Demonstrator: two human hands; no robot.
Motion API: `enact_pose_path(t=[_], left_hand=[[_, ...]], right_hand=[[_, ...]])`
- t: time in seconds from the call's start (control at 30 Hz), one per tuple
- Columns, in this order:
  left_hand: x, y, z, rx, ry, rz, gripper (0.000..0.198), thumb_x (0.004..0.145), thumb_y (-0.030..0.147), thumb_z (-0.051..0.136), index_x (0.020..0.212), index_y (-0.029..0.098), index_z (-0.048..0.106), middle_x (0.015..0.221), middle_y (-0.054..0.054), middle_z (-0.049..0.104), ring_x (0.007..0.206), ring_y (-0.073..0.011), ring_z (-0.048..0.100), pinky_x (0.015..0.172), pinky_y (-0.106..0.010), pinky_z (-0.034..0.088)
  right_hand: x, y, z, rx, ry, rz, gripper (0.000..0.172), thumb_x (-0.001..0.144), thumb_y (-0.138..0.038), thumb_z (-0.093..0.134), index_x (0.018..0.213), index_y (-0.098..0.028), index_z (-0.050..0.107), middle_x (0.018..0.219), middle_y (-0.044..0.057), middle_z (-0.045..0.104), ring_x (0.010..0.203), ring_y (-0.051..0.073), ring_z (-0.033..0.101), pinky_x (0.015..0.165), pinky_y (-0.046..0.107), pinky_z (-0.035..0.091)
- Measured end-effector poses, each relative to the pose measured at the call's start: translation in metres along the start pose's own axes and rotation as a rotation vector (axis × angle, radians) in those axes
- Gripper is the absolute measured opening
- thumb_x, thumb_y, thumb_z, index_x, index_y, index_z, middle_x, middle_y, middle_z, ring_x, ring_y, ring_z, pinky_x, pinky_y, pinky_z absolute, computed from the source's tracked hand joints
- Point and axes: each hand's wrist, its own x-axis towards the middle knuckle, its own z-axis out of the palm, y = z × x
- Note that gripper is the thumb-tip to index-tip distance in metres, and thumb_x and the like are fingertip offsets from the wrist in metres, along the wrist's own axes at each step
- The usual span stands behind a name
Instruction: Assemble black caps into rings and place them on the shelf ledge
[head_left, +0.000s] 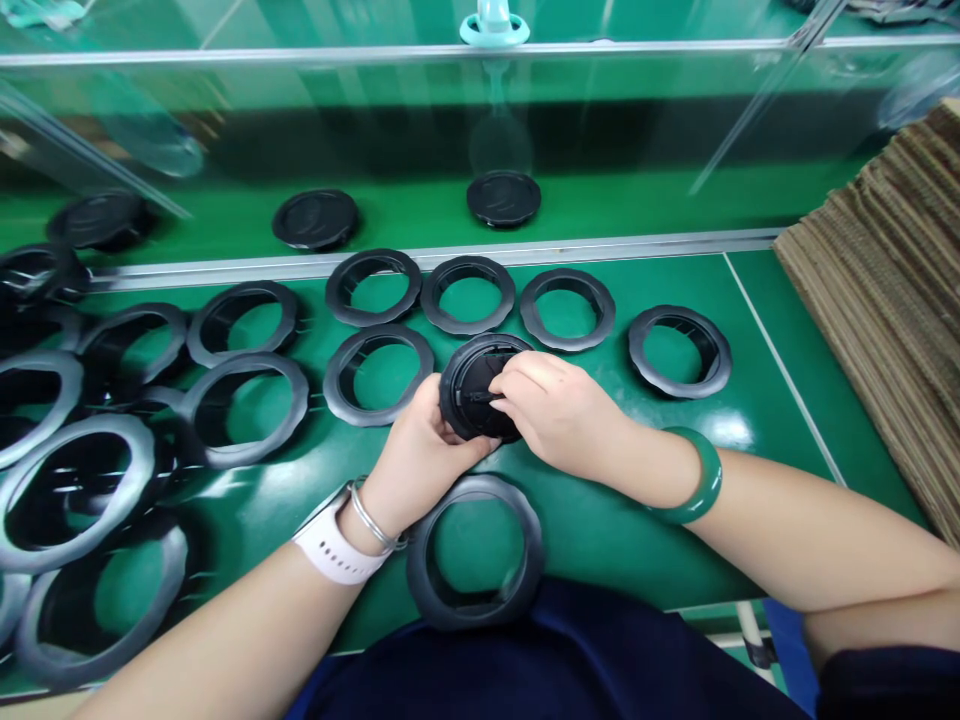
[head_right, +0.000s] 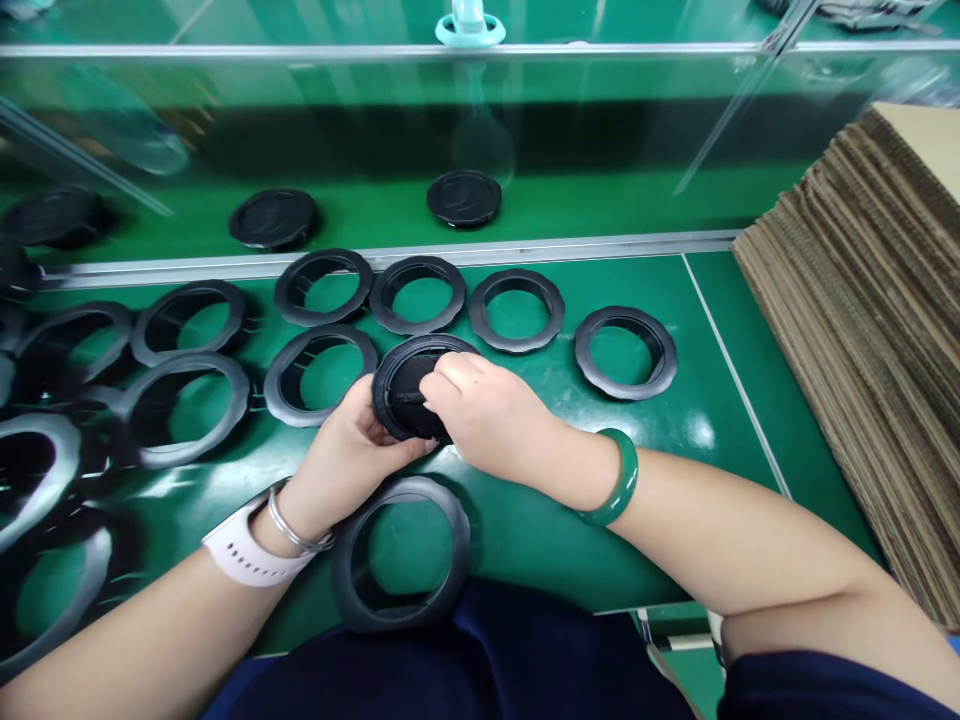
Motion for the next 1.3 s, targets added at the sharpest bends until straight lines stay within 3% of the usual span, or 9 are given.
enact_pose_path(t=[0.47,0.57,0.73,1.03,1.3], left_hand=[[0.002,0.000,-0.003,0.035,-0.020,0.008,0.066,0.064,0.022,0.088,0.118,0.021,0.049,0.104,-0.002,0.070,0.092,-0.0230,0.072,0.074,-0.034,0.061],[0.002,0.000,-0.003,0.058,-0.015,0.015,0.065,0.065,0.022,0.087,0.117,0.022,0.049,0.106,-0.002,0.069,0.094,-0.0239,0.072,0.076,-0.035,0.061],[0.002,0.000,-0.001,0.054,-0.007,0.031,0.062,0.065,0.023,0.087,0.114,0.022,0.049,0.103,-0.002,0.069,0.094,-0.0243,0.072,0.076,-0.035,0.062],[-0.002,0.001,0.001,0.082,0.018,0.020,0.056,0.064,0.024,0.088,0.106,0.021,0.049,0.093,-0.001,0.072,0.084,-0.0239,0.074,0.069,-0.034,0.062],[0.000,0.002,0.001,0.056,-0.037,0.046,0.060,0.063,0.025,0.089,0.108,0.021,0.049,0.098,-0.001,0.067,0.089,-0.0235,0.073,0.071,-0.033,0.063]], right_hand=[[-0.001,-0.003,0.000,-0.014,-0.052,0.048,0.017,0.098,-0.012,0.045,0.096,-0.012,0.062,0.095,0.012,0.058,0.086,0.024,0.051,0.080,0.039,0.050],[-0.001,-0.005,0.003,-0.041,-0.053,0.049,0.021,0.096,-0.011,0.046,0.108,-0.010,0.063,0.099,0.013,0.059,0.089,0.024,0.052,0.083,0.039,0.051],[-0.002,-0.008,0.006,-0.103,-0.031,0.055,0.042,0.096,-0.007,0.037,0.136,-0.005,0.051,0.105,0.015,0.061,0.095,0.026,0.053,0.084,0.041,0.054],[0.000,-0.013,0.004,-0.219,-0.066,0.029,0.047,0.091,-0.004,0.035,0.133,0.003,0.054,0.104,0.019,0.061,0.094,0.028,0.053,0.082,0.041,0.056],[0.003,-0.006,0.000,-0.203,0.002,-0.035,0.034,0.094,-0.006,0.042,0.122,-0.003,0.062,0.100,0.015,0.061,0.092,0.026,0.050,0.078,0.040,0.048]])
